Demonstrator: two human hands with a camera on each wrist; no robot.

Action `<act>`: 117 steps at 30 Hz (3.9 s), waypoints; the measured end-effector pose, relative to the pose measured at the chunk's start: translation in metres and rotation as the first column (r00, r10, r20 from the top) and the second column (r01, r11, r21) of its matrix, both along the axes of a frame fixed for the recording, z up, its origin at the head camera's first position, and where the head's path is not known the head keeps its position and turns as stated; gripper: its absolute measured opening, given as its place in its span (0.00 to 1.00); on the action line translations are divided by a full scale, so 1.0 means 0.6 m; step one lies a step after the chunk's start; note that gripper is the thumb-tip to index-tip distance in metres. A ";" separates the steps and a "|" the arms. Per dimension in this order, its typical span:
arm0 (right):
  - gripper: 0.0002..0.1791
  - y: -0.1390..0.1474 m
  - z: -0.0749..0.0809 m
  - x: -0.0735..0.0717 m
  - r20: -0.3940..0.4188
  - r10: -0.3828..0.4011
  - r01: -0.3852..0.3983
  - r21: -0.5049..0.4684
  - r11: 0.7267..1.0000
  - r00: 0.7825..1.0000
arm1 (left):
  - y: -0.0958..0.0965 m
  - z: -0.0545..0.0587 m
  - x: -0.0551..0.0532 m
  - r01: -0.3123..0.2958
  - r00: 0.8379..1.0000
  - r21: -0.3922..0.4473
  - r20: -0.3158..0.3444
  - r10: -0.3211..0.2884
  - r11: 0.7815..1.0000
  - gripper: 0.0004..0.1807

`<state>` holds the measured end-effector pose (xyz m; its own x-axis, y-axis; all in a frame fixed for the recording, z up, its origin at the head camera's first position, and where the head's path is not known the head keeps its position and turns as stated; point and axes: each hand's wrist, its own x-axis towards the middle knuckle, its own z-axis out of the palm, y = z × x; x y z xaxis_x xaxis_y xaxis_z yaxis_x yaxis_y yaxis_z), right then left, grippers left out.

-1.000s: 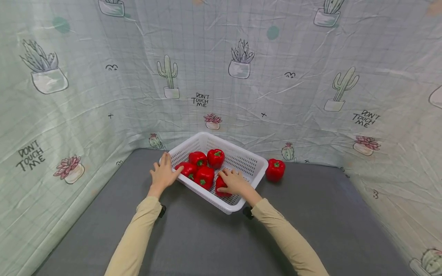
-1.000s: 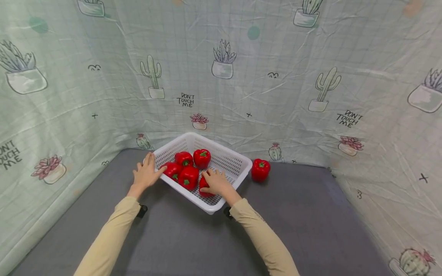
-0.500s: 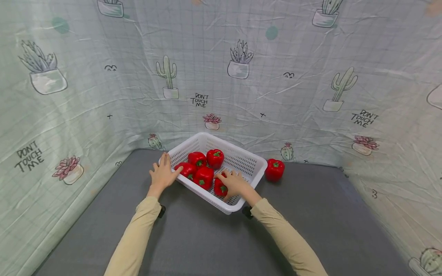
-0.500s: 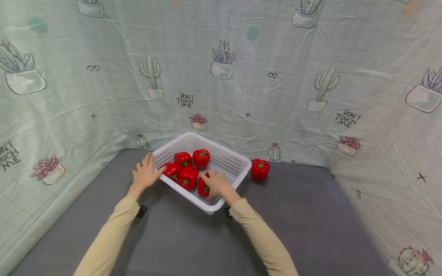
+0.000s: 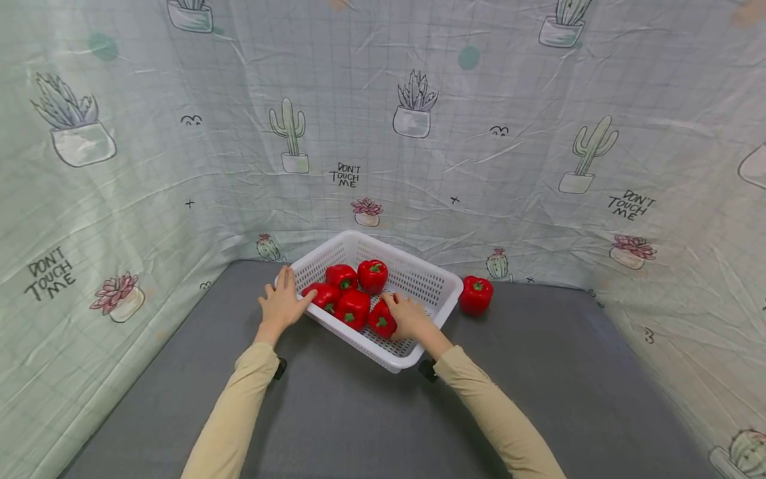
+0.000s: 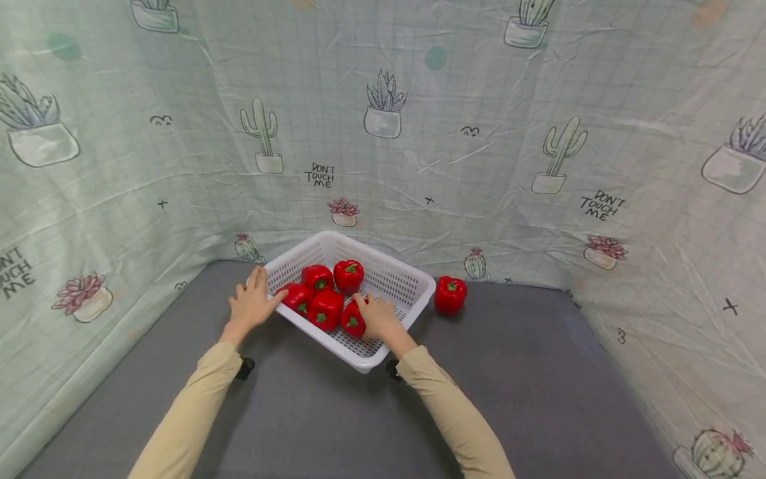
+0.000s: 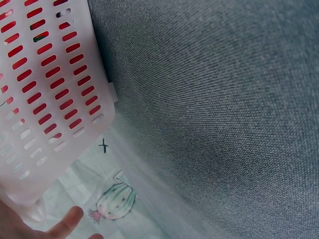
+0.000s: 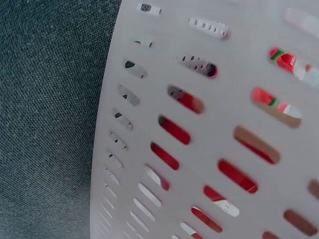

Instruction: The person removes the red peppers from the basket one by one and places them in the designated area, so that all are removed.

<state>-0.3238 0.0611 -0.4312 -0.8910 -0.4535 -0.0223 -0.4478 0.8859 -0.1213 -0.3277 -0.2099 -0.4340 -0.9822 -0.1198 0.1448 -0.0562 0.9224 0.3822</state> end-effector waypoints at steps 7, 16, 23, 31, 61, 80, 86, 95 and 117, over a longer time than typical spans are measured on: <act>0.48 0.000 -0.005 -0.006 -0.138 -0.042 0.036 -0.045 0.998 0.989 | 0.000 0.001 -0.002 -0.002 1.000 -0.010 -0.005 0.002 1.000 0.46; 0.45 -0.001 0.010 -0.007 -0.311 -0.009 -0.053 -0.190 0.980 0.950 | -0.001 0.006 -0.007 0.010 1.000 -0.011 -0.009 -0.010 1.000 0.47; 0.45 -0.003 0.013 -0.003 -0.327 -0.049 -0.047 -0.276 0.960 0.944 | -0.003 0.005 -0.007 0.008 1.000 -0.007 -0.007 -0.008 1.000 0.46; 0.42 0.001 0.016 -0.001 -0.386 -0.094 -0.071 -0.391 0.918 0.918 | -0.004 0.003 -0.005 0.009 1.000 -0.001 -0.003 -0.009 1.000 0.46; 0.46 0.094 0.053 0.066 -0.349 -0.118 -0.054 -0.446 0.894 0.930 | 0.001 -0.003 -0.001 0.008 1.000 0.008 -0.004 -0.008 1.000 0.47; 0.41 0.183 0.087 0.092 -0.360 -0.191 -0.023 -0.513 0.858 0.913 | 0.002 0.000 -0.003 0.009 1.000 0.004 0.000 -0.009 1.000 0.46; 0.43 0.211 0.082 0.101 -0.341 -0.224 0.020 -0.510 0.860 0.913 | 0.000 0.000 -0.001 0.007 1.000 0.006 0.005 -0.007 1.000 0.46; 0.42 0.266 0.050 0.104 -0.356 -0.263 0.059 -0.492 0.869 0.897 | -0.004 -0.002 0.000 0.018 0.999 0.008 -0.026 -0.018 1.000 0.47; 0.41 0.407 -0.022 0.038 -0.338 -0.311 0.184 -0.358 0.915 0.888 | -0.001 -0.003 0.001 0.010 1.000 0.001 -0.006 -0.010 1.000 0.47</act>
